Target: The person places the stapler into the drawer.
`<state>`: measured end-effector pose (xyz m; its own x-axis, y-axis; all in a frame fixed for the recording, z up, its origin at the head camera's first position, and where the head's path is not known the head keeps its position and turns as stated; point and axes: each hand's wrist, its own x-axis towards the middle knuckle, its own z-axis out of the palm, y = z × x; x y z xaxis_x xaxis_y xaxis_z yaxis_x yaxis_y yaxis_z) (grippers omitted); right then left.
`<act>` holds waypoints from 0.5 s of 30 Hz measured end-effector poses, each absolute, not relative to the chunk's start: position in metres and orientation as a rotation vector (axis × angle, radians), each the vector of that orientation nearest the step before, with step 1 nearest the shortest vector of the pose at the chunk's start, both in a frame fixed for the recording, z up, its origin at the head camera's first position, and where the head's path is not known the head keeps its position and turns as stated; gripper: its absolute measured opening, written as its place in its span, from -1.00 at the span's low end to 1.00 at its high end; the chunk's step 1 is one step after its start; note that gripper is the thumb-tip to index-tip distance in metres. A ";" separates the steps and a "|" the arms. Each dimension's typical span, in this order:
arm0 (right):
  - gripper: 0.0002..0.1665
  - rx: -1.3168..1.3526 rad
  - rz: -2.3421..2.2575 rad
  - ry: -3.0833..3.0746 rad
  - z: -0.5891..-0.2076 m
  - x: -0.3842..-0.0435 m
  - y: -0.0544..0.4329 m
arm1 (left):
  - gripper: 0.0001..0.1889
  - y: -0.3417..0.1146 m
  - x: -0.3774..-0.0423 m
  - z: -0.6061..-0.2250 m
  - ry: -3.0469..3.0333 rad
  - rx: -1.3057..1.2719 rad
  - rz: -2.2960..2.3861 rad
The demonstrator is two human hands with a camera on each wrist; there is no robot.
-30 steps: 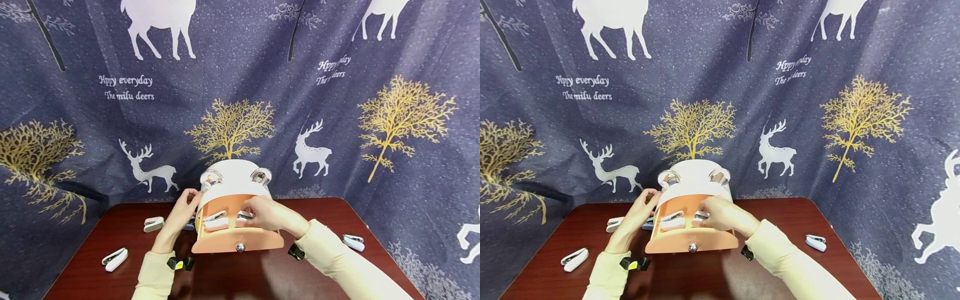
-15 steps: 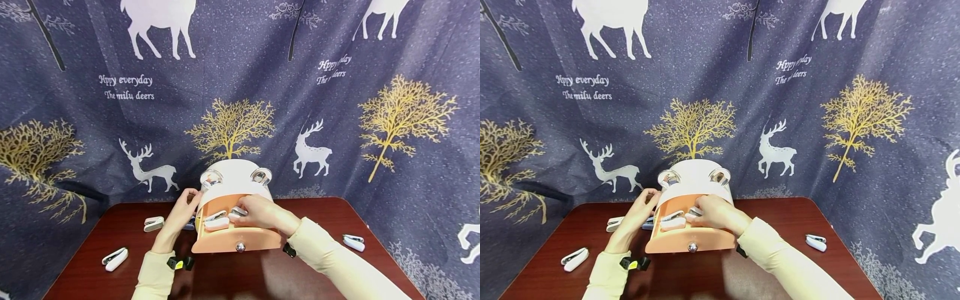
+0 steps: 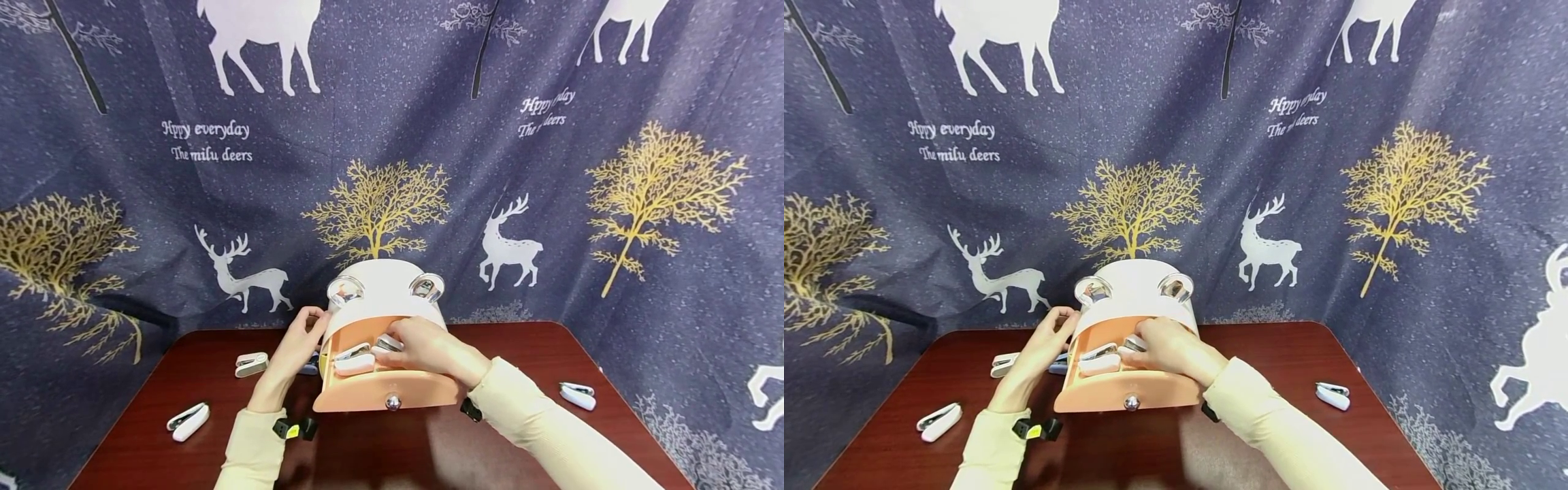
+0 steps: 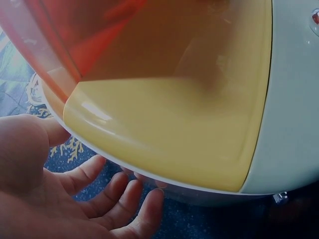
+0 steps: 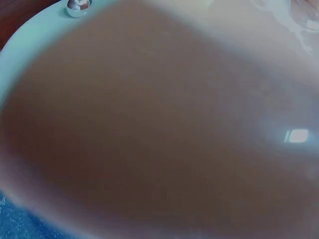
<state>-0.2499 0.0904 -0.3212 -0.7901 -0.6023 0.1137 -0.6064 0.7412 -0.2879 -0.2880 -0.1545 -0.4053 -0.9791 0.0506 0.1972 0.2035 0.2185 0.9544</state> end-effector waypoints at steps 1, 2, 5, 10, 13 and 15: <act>-0.73 1.021 0.514 -2.915 -0.321 -0.249 0.091 | -0.62 -0.155 -0.288 -0.405 -2.354 -0.247 -1.871; -0.71 1.027 0.541 -2.914 -0.321 -0.249 0.092 | -0.62 -0.155 -0.288 -0.405 -2.354 -0.246 -1.870; -0.65 1.055 0.622 -2.910 -0.318 -0.247 0.096 | -0.64 -0.155 -0.288 -0.405 -2.351 -0.244 -1.870; -0.59 1.113 0.713 -2.931 -0.311 -0.245 0.106 | -0.67 -0.155 -0.288 -0.406 -2.348 -0.242 -1.868; -0.68 1.168 0.714 -2.950 -0.306 -0.242 0.115 | -0.67 -0.155 -0.289 -0.407 -2.357 -0.244 -1.864; -0.70 1.174 0.704 -2.953 -0.304 -0.238 0.123 | -0.67 -0.154 -0.289 -0.407 -2.357 -0.246 -1.865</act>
<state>-0.2380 0.1226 -0.3038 -0.7344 -0.6767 0.0527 -0.6278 0.6476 -0.4318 -0.2894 -0.1543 -0.4066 -0.9789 0.0492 0.1985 0.2045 0.2248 0.9527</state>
